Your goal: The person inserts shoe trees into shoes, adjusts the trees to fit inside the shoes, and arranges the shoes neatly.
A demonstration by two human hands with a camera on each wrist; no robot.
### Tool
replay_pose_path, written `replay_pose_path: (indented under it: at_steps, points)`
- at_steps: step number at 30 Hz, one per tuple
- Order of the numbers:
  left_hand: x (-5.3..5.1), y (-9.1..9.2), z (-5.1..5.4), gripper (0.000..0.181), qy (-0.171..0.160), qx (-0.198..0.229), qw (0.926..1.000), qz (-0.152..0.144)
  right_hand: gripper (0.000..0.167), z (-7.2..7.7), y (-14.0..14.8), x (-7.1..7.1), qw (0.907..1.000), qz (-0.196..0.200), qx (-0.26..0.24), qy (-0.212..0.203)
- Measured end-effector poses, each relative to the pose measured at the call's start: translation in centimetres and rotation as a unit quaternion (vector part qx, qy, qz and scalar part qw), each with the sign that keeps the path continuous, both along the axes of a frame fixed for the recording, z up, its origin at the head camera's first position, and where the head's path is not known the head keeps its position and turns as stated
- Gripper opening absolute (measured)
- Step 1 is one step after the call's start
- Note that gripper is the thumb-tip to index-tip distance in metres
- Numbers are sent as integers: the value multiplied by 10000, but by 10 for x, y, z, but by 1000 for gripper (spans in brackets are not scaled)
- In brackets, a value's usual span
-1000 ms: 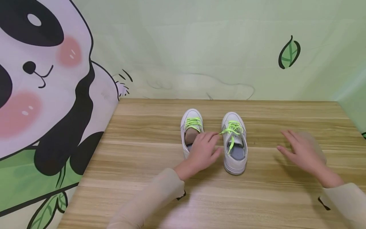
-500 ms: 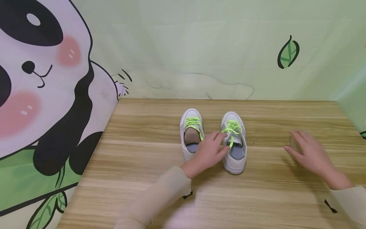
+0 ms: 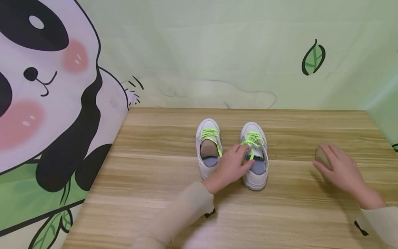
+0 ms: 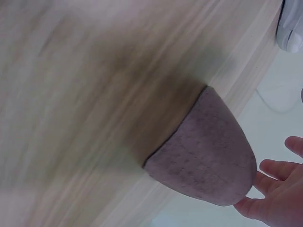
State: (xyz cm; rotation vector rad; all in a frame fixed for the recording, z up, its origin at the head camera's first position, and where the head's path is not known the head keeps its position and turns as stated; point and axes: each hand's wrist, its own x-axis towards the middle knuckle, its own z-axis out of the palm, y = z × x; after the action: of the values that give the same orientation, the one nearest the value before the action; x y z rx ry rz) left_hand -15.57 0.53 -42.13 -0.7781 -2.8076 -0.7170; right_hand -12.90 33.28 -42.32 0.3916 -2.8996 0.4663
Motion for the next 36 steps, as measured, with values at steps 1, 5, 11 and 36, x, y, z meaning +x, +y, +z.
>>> replay_pose_path:
  at_steps: [1, 5, 11, 36]
  points:
    - [0, 1, -1, 41, -54, 1, 10000, 15, 62, -1, 1, 0, 10000, -29, -9, -52]
    - [0, 3, -2, 41, -161, 27, 9999, 10, 62, -4, 3, 2, 9998, -135, -43, -172]
    - [-1, 5, -5, 38, -31, -13, 10000, 43, 63, -9, 6, 2, 9996, -158, -67, -230]
    - [-1, 2, -14, 17, 547, 285, 9981, -22, 67, -16, 6, 4, 9958, -586, 257, -647]
